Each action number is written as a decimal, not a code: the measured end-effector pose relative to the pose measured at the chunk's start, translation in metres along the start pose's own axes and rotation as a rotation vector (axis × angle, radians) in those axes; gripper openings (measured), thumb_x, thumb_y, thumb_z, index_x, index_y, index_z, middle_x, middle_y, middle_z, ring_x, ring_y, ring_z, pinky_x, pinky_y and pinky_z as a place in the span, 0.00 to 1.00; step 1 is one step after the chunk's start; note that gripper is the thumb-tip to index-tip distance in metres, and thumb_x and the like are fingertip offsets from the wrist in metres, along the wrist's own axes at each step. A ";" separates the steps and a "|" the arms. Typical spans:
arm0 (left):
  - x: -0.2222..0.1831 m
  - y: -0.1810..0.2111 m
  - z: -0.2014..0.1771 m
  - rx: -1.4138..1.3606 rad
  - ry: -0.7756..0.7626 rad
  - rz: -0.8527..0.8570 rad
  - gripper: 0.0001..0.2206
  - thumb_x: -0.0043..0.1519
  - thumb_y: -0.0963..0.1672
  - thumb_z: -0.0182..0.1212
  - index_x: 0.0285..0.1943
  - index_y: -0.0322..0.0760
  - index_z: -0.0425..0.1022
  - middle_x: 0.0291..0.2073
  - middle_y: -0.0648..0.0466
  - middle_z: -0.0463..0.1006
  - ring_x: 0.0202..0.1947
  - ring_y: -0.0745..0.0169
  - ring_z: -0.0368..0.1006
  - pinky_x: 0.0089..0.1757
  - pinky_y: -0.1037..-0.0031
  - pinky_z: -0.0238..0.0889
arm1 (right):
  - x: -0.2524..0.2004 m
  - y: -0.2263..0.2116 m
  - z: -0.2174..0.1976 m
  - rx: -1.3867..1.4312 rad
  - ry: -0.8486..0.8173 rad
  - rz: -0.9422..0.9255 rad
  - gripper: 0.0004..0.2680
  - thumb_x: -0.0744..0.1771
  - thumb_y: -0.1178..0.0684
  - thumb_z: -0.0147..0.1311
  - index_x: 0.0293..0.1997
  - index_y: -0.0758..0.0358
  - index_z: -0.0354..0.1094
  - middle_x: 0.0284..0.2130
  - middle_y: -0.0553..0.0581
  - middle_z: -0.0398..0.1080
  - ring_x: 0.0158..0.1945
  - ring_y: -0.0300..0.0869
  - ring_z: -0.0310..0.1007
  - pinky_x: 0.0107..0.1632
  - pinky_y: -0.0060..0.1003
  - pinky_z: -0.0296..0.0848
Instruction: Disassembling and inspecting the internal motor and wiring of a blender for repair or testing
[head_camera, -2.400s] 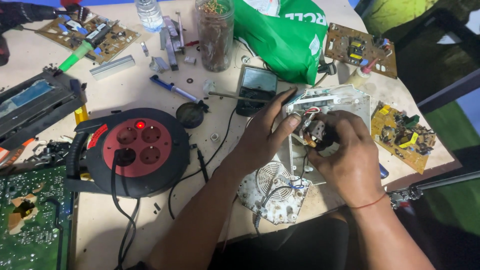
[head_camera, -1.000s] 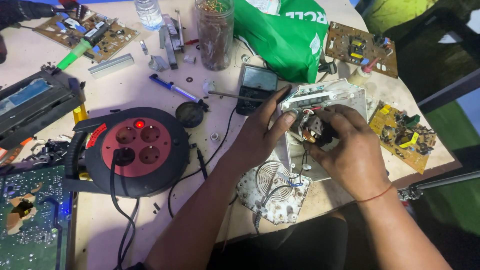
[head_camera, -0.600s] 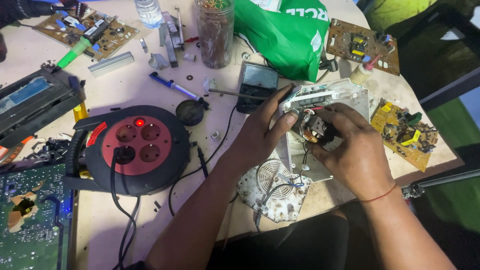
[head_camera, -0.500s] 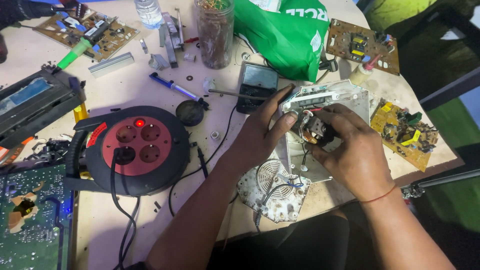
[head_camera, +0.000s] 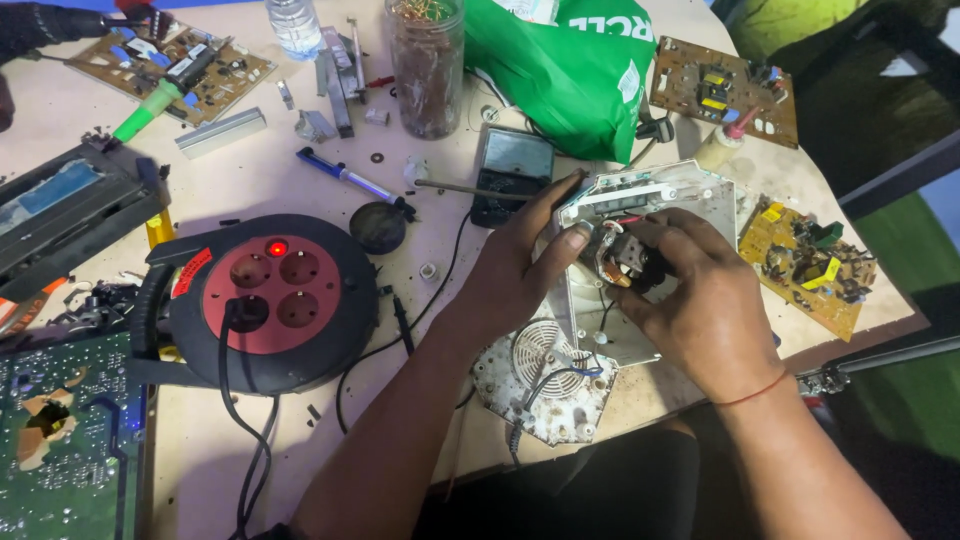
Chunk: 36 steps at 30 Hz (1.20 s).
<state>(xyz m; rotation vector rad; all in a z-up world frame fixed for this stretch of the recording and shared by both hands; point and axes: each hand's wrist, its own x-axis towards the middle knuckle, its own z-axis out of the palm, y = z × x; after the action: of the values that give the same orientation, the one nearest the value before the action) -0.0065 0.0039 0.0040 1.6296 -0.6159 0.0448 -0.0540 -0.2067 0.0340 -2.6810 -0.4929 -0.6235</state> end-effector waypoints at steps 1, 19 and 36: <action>0.000 0.000 0.000 0.000 -0.003 0.001 0.29 0.68 0.54 0.44 0.77 0.40 0.56 0.74 0.42 0.64 0.74 0.45 0.60 0.66 0.59 0.54 | 0.000 0.002 0.001 -0.001 0.002 0.003 0.24 0.57 0.54 0.72 0.59 0.63 0.72 0.55 0.67 0.70 0.54 0.59 0.75 0.59 0.47 0.72; 0.000 -0.005 -0.002 0.016 0.010 0.044 0.28 0.69 0.53 0.44 0.76 0.38 0.57 0.73 0.41 0.64 0.74 0.45 0.60 0.66 0.58 0.55 | 0.002 0.003 0.003 0.008 0.000 -0.016 0.22 0.57 0.54 0.73 0.55 0.66 0.74 0.54 0.66 0.72 0.50 0.56 0.77 0.57 0.44 0.74; 0.045 0.026 0.003 0.721 -0.072 0.580 0.31 0.55 0.45 0.64 0.70 0.42 0.64 0.70 0.46 0.63 0.71 0.28 0.60 0.61 0.42 0.64 | 0.006 -0.005 0.009 0.082 -0.088 0.269 0.27 0.57 0.55 0.66 0.61 0.56 0.56 0.41 0.68 0.77 0.40 0.69 0.77 0.42 0.55 0.74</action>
<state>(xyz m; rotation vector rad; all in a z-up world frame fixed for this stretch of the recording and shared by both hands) 0.0203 -0.0157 0.0441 2.0813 -1.2074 0.7036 -0.0474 -0.1970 0.0302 -2.6412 -0.1691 -0.4005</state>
